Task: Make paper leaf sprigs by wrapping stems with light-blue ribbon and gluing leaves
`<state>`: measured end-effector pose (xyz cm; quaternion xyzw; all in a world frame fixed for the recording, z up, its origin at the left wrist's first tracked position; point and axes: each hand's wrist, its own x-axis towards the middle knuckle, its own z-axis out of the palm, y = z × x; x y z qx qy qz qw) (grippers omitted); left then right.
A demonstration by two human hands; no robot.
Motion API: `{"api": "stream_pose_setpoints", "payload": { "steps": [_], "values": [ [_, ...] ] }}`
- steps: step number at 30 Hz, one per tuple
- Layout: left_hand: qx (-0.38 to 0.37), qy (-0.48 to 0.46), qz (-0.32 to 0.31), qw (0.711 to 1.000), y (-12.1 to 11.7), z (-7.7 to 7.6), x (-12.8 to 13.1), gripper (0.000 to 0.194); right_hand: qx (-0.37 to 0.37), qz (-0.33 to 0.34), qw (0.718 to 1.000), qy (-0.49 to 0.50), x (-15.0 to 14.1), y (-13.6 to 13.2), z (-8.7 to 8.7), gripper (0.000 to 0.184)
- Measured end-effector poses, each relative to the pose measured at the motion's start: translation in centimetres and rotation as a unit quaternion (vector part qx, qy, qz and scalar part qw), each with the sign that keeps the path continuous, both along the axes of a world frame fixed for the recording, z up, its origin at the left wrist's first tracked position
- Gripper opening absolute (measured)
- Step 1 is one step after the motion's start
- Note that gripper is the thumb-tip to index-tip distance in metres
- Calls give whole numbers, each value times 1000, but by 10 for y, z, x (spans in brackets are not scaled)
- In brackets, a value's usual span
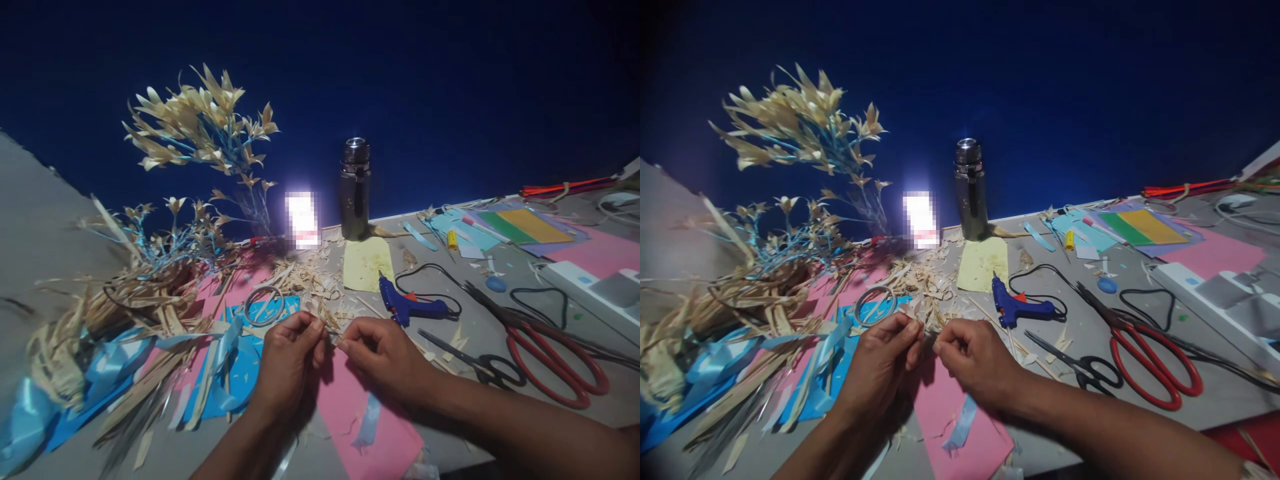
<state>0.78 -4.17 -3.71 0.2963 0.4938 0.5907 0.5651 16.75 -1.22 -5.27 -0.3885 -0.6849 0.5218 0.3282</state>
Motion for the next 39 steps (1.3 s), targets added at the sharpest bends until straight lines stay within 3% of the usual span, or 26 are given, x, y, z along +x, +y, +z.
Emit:
{"api": "stream_pose_setpoints", "payload": {
  "steps": [4,10,14,18,23,39],
  "values": [
    [-11,-4,-2,1000,0,-2,0,30,-65,-6,997,40,0,1,-2,16],
    [-16,-68,-36,997,-1,0,0,10,-46,-26,997,53,2,4,1,16],
    [-16,-75,-42,996,0,2,0,12,-51,-25,997,59,1,3,3,15],
    [-18,-39,-16,999,0,-1,3,26,-37,-20,998,39,2,1,5,13],
    [-15,14,-9,1000,-2,-6,3,29,-10,-22,999,33,3,-1,5,13],
    [-11,46,-31,998,-4,-16,4,25,-85,2,991,99,-1,-3,1,22]
  ]
}}
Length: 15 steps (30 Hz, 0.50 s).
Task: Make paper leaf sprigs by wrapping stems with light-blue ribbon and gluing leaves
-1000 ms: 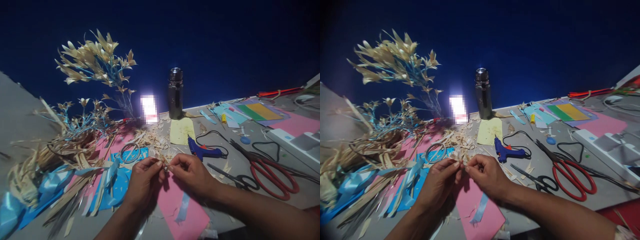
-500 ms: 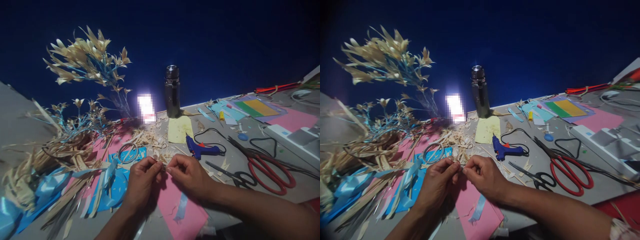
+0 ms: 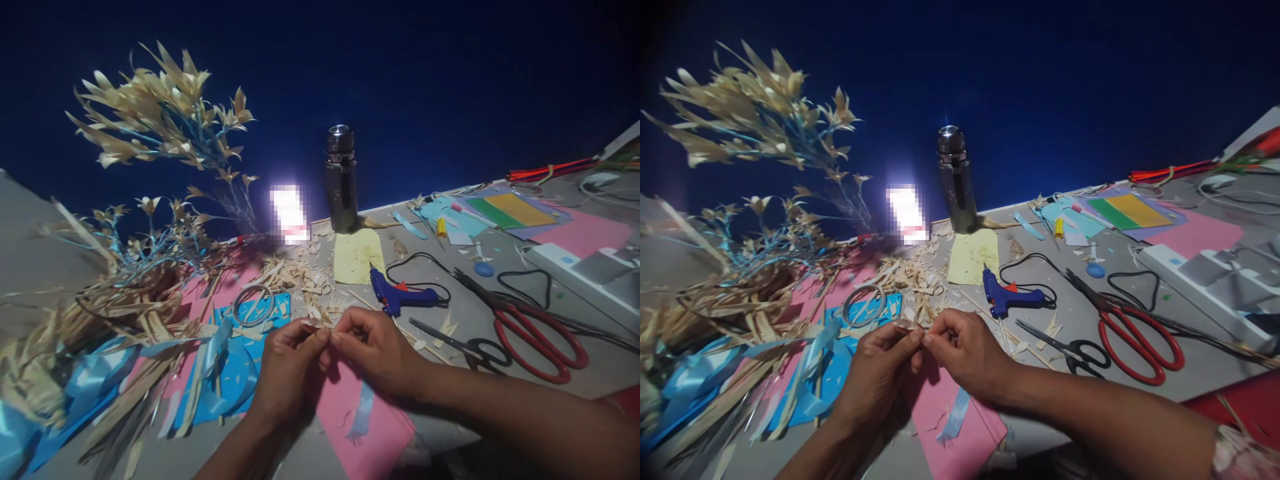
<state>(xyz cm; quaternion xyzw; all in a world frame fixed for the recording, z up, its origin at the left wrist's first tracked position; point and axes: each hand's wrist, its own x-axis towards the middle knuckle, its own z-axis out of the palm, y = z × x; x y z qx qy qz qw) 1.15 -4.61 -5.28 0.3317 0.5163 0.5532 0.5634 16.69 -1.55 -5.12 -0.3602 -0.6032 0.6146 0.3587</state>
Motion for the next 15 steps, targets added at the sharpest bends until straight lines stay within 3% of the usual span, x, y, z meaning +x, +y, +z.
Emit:
{"api": "stream_pose_setpoints", "payload": {
  "steps": [3,6,10,15],
  "values": [
    [-1,-2,-7,1000,0,-1,2,29,-19,11,999,32,-1,0,3,22],
    [-5,-10,7,1000,-1,2,5,35,9,5,1000,24,0,2,2,21],
    [-14,-41,23,999,-1,6,7,21,163,-37,984,-60,4,3,-4,18],
    [-4,-89,-17,996,-3,5,4,42,282,-78,953,-74,6,3,-7,15]
  ]
}}
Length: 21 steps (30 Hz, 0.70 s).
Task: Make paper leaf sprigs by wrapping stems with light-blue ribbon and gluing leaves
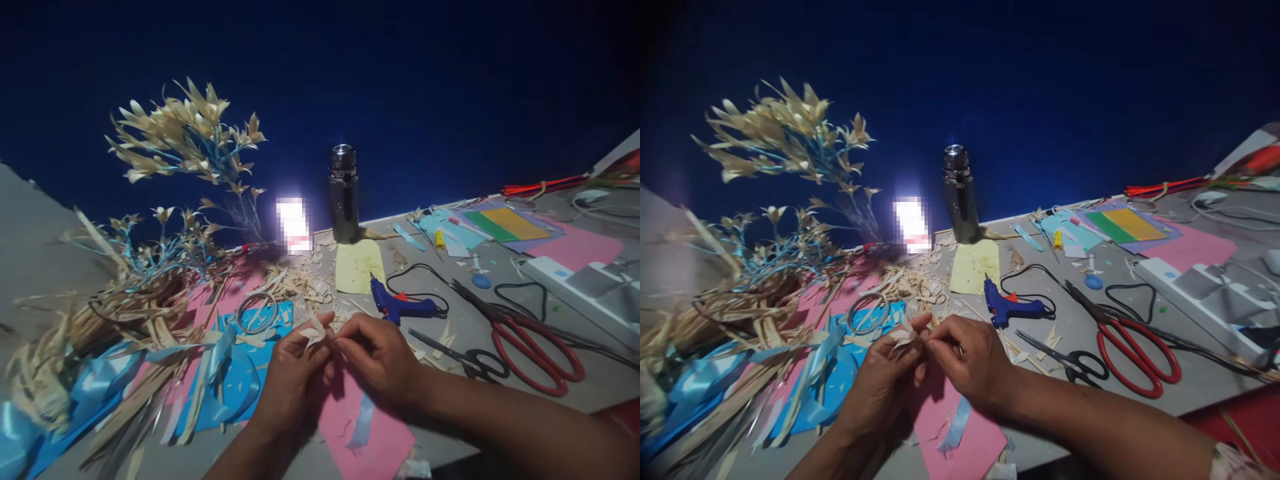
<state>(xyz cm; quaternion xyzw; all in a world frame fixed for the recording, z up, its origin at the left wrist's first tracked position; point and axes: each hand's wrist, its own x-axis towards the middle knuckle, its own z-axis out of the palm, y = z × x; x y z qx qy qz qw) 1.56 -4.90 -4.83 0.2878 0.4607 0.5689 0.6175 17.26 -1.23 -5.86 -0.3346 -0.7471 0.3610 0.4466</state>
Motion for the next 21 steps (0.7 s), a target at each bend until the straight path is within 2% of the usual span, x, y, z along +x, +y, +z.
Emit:
{"api": "stream_pose_setpoints", "payload": {
  "steps": [3,6,9,14,17,21],
  "values": [
    [16,22,-11,1000,-2,-4,-1,30,3,-15,1000,6,0,1,1,13],
    [22,53,15,998,-6,-5,-1,25,12,-11,1000,-3,1,1,3,13],
    [42,84,30,995,-9,0,0,21,52,7,999,5,1,-1,4,11],
    [129,162,28,978,-11,14,0,23,87,31,996,19,2,-1,4,7],
    [143,170,25,975,-10,17,-1,19,112,43,993,22,3,3,4,8],
    [132,161,20,978,-10,13,-4,15,177,71,982,5,4,6,5,14]
  ]
}}
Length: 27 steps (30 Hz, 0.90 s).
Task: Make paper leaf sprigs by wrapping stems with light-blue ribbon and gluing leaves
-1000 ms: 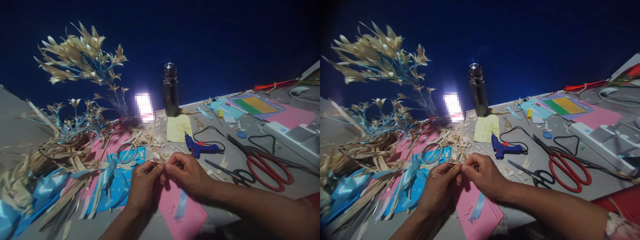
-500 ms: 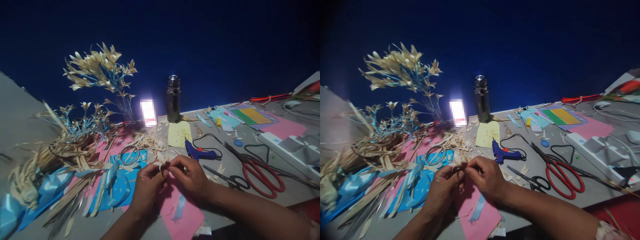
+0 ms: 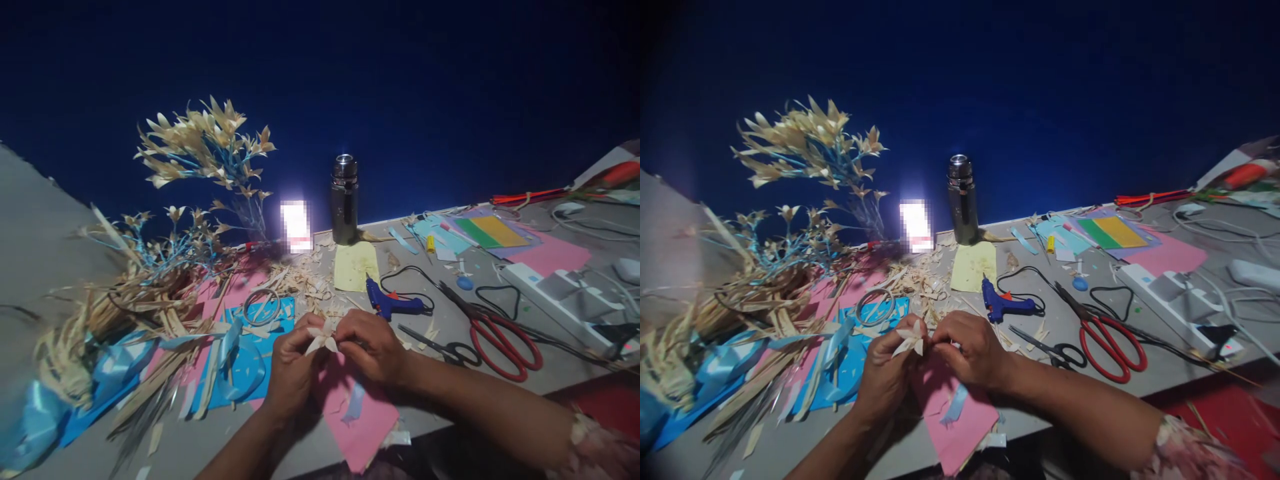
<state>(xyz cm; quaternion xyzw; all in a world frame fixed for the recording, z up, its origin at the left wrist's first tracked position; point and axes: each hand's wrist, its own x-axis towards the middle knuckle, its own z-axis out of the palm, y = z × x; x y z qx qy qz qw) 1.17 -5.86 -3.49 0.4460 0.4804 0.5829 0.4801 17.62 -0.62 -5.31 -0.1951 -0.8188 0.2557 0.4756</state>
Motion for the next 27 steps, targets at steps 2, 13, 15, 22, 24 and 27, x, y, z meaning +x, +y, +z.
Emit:
{"api": "stream_pose_setpoints", "payload": {
  "steps": [2,13,15,22,24,27],
  "values": [
    [-10,-12,-9,1000,0,-3,-2,16,35,10,999,-6,0,1,2,17],
    [-80,-125,-8,989,5,-16,-9,15,39,20,998,-45,-1,3,0,14],
    [-81,-125,-21,989,6,-13,-9,15,48,19,998,-46,0,4,0,16],
    [-89,-106,-58,989,11,16,-9,66,30,-27,999,-14,-1,7,-1,18],
    [-93,-104,-57,989,12,21,-10,68,18,-26,999,-7,-1,7,-2,18],
    [-111,-57,-30,992,12,20,-11,35,41,-38,998,-10,0,10,-2,17]
  ]
}}
